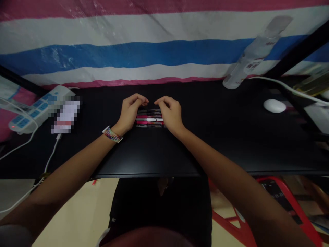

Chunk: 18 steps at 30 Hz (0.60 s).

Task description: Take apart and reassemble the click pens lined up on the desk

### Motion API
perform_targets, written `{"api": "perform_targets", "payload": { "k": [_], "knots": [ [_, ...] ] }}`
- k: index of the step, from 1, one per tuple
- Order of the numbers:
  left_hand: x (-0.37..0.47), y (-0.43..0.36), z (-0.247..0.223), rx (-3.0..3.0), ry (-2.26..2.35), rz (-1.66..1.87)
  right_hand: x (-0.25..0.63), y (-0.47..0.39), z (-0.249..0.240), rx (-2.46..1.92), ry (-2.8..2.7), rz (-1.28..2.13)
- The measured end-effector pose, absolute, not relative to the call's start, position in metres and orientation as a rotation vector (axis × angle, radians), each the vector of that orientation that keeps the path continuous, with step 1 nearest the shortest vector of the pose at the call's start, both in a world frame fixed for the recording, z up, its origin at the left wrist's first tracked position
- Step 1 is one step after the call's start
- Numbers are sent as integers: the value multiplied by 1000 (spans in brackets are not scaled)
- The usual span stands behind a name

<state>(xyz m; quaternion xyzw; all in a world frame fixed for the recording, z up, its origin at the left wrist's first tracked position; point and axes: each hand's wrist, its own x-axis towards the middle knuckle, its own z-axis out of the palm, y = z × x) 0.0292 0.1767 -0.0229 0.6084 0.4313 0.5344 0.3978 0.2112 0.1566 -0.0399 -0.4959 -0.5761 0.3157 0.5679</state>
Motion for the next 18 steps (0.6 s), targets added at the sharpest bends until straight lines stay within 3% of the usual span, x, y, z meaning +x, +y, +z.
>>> {"api": "perform_targets", "payload": {
  "k": [18],
  "knots": [
    [27,178,-24,1543,1084,1337,214,156,-25,-1178,-1585,690]
  ]
}}
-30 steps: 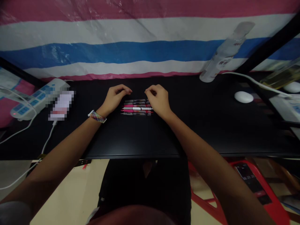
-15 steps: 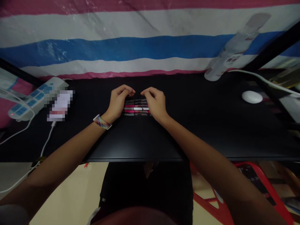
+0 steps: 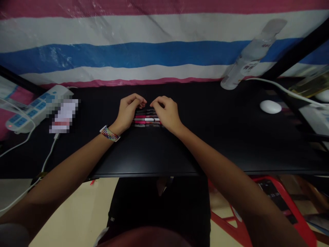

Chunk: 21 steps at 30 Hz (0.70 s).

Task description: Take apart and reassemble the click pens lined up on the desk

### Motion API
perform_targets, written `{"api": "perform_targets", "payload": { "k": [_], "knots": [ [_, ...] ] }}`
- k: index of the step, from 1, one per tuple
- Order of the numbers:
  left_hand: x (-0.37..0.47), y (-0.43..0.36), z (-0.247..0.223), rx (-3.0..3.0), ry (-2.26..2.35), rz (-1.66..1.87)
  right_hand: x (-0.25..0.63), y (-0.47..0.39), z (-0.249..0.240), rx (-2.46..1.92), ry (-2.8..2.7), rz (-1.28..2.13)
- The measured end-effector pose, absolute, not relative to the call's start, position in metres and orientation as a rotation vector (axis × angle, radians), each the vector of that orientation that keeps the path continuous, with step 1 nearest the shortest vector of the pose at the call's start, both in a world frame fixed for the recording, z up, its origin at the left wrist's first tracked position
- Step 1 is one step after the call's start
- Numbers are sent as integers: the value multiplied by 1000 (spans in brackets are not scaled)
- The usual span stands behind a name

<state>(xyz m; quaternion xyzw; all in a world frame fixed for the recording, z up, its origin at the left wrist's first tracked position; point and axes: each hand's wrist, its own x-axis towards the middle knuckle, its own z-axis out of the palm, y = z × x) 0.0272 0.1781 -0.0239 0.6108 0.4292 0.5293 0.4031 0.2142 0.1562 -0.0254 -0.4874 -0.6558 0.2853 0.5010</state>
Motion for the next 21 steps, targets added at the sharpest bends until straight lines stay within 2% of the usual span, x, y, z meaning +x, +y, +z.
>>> {"api": "perform_targets", "payload": {
  "k": [6,11,21],
  "knots": [
    [24,182,-24,1596,1106,1334,218,138,-10,-826,-2103,487],
    [21,184,-24,1570,1142,1344,213,129,-12,-602,-2250,385],
    [20,186,-27,1589,1127,1341,221,130,-8,-618,-2506,315]
  ]
}}
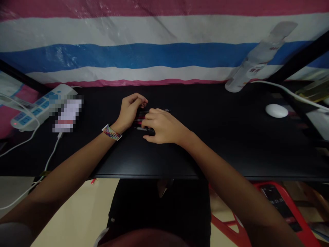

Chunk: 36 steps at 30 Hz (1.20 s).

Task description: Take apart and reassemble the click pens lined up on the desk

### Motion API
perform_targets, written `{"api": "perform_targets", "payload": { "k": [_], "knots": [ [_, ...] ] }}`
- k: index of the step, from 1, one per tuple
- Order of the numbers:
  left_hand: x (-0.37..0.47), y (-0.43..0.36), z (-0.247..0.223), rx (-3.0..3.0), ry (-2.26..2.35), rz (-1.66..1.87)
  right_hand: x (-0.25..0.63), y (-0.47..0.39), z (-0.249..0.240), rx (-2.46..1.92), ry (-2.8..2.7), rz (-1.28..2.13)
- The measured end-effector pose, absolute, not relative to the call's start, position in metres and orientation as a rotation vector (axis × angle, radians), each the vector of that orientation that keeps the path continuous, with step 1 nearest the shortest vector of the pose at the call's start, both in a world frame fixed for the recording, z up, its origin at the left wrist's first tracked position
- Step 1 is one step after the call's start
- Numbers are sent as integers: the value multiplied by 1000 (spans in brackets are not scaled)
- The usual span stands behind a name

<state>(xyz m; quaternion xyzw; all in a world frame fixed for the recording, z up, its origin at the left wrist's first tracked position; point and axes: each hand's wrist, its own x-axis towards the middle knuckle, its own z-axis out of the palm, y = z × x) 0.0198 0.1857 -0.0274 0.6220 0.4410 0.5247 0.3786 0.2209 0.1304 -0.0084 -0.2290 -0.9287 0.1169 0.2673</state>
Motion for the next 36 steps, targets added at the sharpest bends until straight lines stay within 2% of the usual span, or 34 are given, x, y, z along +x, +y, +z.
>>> {"api": "perform_targets", "payload": {
  "k": [8,19,26,30,36],
  "knots": [
    [17,184,-21,1629,1092,1381,218,128,-6,-611,-2426,546],
    [12,169,-7,2078,965,1278,238,155,-1,-916,-1760,836],
    [10,178,-13,1981,1097,1367,248,174,-10,-1106,-1447,1064],
    [5,184,-17,1899,1116,1421,253,181,-15,-1054,-1239,1220],
    [4,190,-24,1829,1077,1413,250,185,-21,-987,-1160,1231]
  ]
}}
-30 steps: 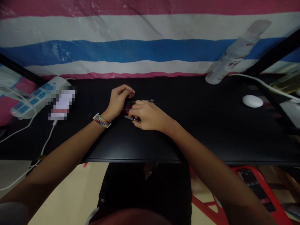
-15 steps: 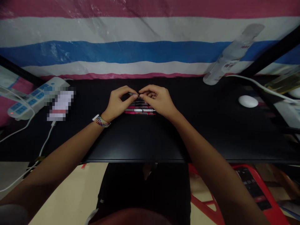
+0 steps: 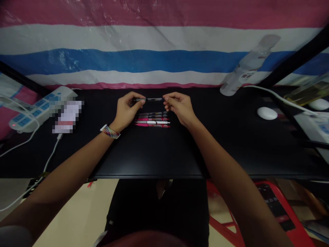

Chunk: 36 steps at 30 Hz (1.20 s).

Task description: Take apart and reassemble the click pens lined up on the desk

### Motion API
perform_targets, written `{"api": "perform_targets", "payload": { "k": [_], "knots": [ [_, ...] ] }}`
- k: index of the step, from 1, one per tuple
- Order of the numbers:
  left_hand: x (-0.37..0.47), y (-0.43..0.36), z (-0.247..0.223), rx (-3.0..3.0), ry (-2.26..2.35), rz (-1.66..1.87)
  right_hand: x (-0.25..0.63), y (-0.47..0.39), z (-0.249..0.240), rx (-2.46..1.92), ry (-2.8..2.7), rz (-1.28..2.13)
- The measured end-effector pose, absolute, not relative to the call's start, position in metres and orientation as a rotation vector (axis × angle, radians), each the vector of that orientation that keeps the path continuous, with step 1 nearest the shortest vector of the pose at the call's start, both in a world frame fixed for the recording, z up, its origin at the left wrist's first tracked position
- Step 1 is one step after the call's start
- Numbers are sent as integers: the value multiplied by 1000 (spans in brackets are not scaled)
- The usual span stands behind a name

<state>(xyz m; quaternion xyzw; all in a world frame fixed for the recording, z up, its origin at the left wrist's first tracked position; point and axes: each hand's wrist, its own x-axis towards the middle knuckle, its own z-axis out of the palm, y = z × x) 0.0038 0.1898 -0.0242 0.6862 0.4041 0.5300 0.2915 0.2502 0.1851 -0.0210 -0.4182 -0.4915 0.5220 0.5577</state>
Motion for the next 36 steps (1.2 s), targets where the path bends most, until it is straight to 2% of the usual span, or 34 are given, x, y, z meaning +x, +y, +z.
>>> {"api": "perform_targets", "payload": {
  "k": [26,32,36],
  "knots": [
    [7,189,-30,1763,1085,1366,252,188,-28,-883,-1132,1192],
    [8,194,-29,1761,982,1450,253,190,-27,-898,-1086,1189],
    [5,197,-30,1752,1110,1414,250,189,-27,-882,-1071,1234]
  ]
}}
